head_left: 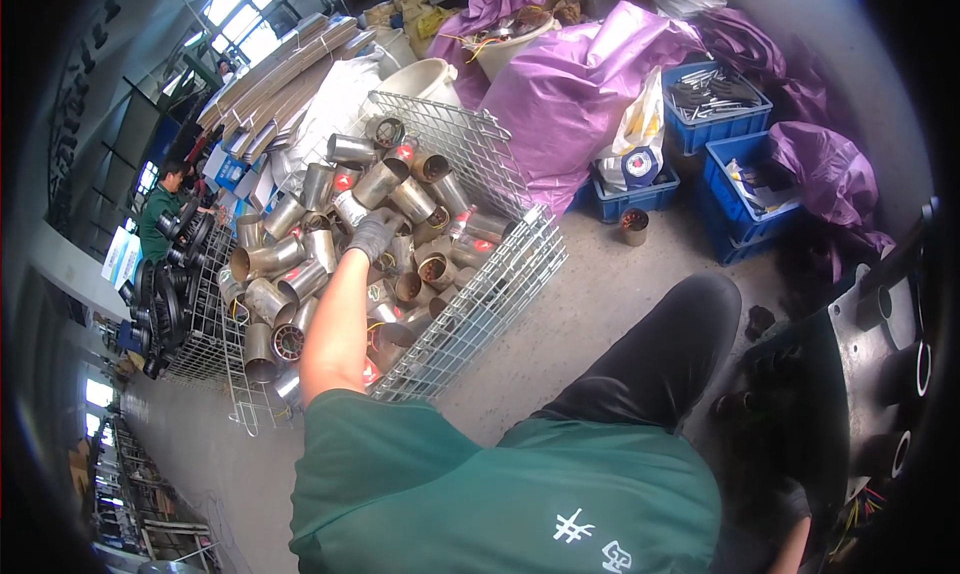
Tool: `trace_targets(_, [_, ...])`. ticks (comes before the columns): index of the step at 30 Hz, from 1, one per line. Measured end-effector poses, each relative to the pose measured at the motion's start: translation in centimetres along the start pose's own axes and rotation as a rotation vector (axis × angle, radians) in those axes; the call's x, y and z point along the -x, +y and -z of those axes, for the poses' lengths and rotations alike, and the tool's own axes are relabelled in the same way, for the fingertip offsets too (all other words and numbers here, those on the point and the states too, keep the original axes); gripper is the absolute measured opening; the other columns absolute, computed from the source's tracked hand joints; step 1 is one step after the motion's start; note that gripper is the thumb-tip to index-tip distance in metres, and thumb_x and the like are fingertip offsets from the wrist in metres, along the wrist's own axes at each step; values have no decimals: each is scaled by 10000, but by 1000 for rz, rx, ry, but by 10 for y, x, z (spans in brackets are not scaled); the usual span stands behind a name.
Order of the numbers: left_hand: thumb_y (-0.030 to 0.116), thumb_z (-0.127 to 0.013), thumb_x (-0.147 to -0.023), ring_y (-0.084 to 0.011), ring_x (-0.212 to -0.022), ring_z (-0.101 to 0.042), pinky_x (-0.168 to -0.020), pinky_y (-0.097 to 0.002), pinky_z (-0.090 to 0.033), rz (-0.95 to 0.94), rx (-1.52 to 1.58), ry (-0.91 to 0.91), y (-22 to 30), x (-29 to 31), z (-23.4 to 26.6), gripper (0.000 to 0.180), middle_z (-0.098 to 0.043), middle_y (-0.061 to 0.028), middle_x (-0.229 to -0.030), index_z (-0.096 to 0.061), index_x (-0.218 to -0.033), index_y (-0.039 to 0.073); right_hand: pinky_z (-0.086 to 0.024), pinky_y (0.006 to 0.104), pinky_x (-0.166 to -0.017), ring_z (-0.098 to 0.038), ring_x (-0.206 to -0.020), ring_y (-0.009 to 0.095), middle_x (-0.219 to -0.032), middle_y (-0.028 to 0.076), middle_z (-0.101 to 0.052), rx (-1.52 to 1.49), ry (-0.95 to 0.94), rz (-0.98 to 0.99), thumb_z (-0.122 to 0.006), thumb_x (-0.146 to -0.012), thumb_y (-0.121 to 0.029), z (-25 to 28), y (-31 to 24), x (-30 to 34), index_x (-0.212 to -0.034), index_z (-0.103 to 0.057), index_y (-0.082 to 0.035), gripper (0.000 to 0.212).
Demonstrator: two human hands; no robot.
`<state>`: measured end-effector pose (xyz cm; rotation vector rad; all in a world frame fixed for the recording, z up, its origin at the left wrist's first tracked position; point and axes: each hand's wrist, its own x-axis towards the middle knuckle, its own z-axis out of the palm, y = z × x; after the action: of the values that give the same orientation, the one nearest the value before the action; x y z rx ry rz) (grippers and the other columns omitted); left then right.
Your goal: The person assembles motor stators into metal housings by manually inserting them and then using a hydraulic press to seat them firmly.
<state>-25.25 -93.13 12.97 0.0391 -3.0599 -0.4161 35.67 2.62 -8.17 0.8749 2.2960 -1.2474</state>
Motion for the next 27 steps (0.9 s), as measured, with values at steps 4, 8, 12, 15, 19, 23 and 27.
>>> trace_targets(4, [420, -706, -958, -394, -1133, -715, -995, -457, -545, 122, -131, -182, -36, 13, -48, 450, -748, -246, -1186, -763, -1179, 33, -591, 410, -852, -743, -979, 270, -1107, 143, -773, 63, 23, -1, -705, -895, -62, 13, 51, 0, -1219, -694, -4, 329])
trace_targets(8, [425, -709, -928, -404, -1151, -708, -1002, -484, -553, 112, -428, -338, -81, 19, -85, 458, -735, -248, -1220, -774, -1175, 45, -590, 411, -853, -742, -982, 272, -1108, 143, -773, 133, -1, -18, -702, -899, -68, 8, 45, -11, -1216, -696, -6, 323])
trace_targets(12, [357, -720, -901, -421, -1169, -695, -1007, -488, -559, 145, -311, -431, -59, 10, -123, 440, -724, -251, -1242, -753, -1217, 53, -589, 413, -854, -741, -985, 274, -1109, 144, -773, 235, 31, -83, -698, -902, -74, 13, 39, 10, -1213, -698, -8, 318])
trace_targets(15, [321, -736, -896, -425, -1192, -686, -1009, -485, -561, 203, -198, -365, -62, 10, -134, 439, -714, -248, -1280, -734, -1247, 57, -588, 414, -854, -740, -987, 276, -1109, 144, -773, 282, 33, -100, -696, -905, -79, 13, 32, 13, -1211, -700, -9, 314])
trace_targets(19, [306, -748, -895, -423, -1223, -676, -1029, -465, -557, 267, -203, -316, -45, 2, -144, 455, -702, -245, -1315, -725, -1274, 57, -587, 416, -855, -740, -990, 279, -1110, 144, -773, 360, 40, -145, -692, -909, -85, 15, 23, 19, -1208, -702, -11, 309])
trace_targets(23, [384, -697, -928, -394, -1235, -679, -1030, -461, -557, 151, -292, -500, -43, -15, -148, 475, -687, -237, -1350, -739, -1290, 79, -586, 417, -856, -739, -993, 281, -1111, 145, -773, 411, 33, -165, -689, -912, -91, 18, 14, 19, -1206, -704, -12, 304])
trace_targets(27, [438, -712, -908, -368, -1108, -719, -1005, -421, -560, -9, -287, -573, -30, -31, -176, 485, -760, -191, -1186, -768, -1241, 90, -585, 419, -857, -738, -996, 284, -1112, 145, -773, 446, 26, -178, -686, -916, -98, 18, 8, 20, -1203, -706, -14, 300])
